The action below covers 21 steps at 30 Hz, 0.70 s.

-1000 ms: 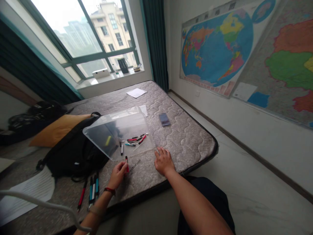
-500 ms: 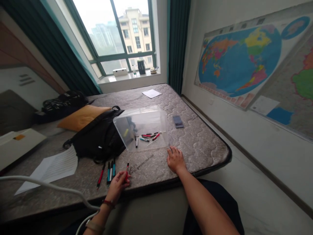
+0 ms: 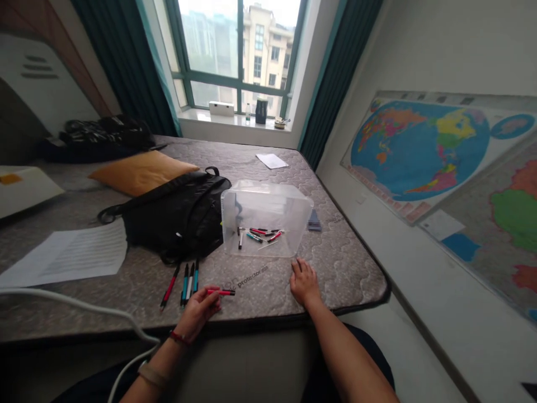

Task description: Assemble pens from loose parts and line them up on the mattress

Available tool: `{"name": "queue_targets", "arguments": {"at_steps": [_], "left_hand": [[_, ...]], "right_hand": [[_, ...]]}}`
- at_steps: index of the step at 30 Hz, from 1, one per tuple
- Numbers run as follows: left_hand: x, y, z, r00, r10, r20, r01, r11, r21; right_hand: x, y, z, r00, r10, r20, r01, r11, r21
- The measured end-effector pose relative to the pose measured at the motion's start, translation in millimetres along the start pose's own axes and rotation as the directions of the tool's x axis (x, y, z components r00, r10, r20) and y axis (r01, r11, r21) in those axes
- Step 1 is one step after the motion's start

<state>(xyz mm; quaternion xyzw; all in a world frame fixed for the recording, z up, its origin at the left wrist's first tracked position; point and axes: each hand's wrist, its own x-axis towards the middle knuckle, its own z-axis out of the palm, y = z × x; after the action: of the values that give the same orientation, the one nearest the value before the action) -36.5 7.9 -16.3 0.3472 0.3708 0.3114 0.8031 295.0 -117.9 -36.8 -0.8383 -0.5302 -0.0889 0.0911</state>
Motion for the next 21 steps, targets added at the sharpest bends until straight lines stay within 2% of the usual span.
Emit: {"name": "queue_targets", "arguments": {"at_steps": [6, 10, 14, 18, 21], "left_hand": [[19.6, 6.7, 17.2, 0.996, 0.069, -0.06, -0.065, 0.996, 0.057], [25.1, 14.3, 25.8, 0.996, 0.091, -0.021, -0.091, 0.996, -0.004], [23.6, 13.4, 23.5, 0.998, 0.07, -0.002, -0.07, 0.997, -0.031], [26.1, 8.7, 17.2, 0.98, 0.19, 0.057, -0.193, 0.979, 0.057], [29.3, 8.8, 11.9, 0.975, 0.215, 0.056, -0.221, 0.967, 0.126]], "right_hand": [[0.9, 1.9, 3.9, 1.0, -0.021, 0.0, 0.021, 0.999, -0.035], [0.8, 2.7, 6.0, 1.0, -0.014, 0.021, 0.015, 0.999, -0.051], [1.1, 3.3, 6.6, 0.999, -0.011, 0.037, 0.013, 0.998, -0.055], [1.3, 2.7, 6.2, 1.0, -0.009, 0.029, 0.01, 0.999, -0.048], [0.9, 1.7, 4.9, 1.0, -0.007, 0.031, 0.009, 0.999, -0.037]]}}
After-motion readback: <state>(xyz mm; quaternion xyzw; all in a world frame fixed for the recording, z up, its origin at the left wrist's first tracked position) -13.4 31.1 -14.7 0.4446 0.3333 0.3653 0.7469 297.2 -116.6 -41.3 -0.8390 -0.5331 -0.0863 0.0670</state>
